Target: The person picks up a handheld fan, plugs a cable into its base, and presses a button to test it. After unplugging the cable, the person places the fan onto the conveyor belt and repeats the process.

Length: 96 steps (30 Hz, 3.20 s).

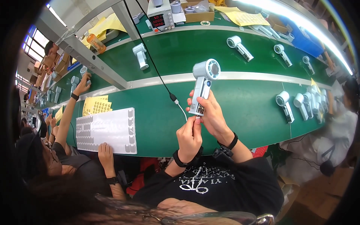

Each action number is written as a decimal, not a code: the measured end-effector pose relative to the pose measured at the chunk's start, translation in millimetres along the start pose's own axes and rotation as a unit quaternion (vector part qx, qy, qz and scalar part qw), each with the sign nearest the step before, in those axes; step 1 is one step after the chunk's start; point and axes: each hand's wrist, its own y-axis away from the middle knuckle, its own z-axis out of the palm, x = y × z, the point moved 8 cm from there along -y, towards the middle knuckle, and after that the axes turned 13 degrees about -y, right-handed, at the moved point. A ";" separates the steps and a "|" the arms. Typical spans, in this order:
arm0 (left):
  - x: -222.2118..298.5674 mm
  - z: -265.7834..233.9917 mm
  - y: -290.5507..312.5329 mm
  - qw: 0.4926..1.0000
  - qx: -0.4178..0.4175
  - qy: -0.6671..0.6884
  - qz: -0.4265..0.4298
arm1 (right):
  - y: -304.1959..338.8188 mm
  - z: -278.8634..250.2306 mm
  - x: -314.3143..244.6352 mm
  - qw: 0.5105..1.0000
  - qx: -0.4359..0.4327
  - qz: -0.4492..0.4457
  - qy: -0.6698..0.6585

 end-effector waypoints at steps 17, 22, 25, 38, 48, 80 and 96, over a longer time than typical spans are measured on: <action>-17.3 3.7 3.2 0.976 -0.135 0.133 -0.109 | 15.1 11.1 -5.1 0.962 -0.055 -0.149 0.223; -21.8 4.9 5.3 0.967 -0.163 0.168 -0.102 | 21.5 12.8 -9.8 0.958 -0.049 -0.161 0.233; -22.6 6.4 5.5 0.953 -0.204 0.193 -0.116 | 23.6 15.2 -10.4 0.959 -0.050 -0.149 0.237; -21.1 3.6 4.5 0.950 -0.207 0.204 -0.116 | 25.2 19.0 -14.1 0.958 -0.083 -0.147 0.230; -20.8 5.4 8.8 0.938 -0.211 0.228 -0.153 | 15.2 16.5 -10.8 0.987 -0.063 -0.077 0.125; -64.7 -19.3 -2.3 0.964 -0.132 0.142 -0.184 | -254.4 -143.8 -115.7 0.365 0.070 -0.365 0.853; -60.0 -24.1 -4.1 0.969 -0.117 0.130 -0.172 | -205.2 -33.8 -21.7 0.638 -0.056 -0.178 0.747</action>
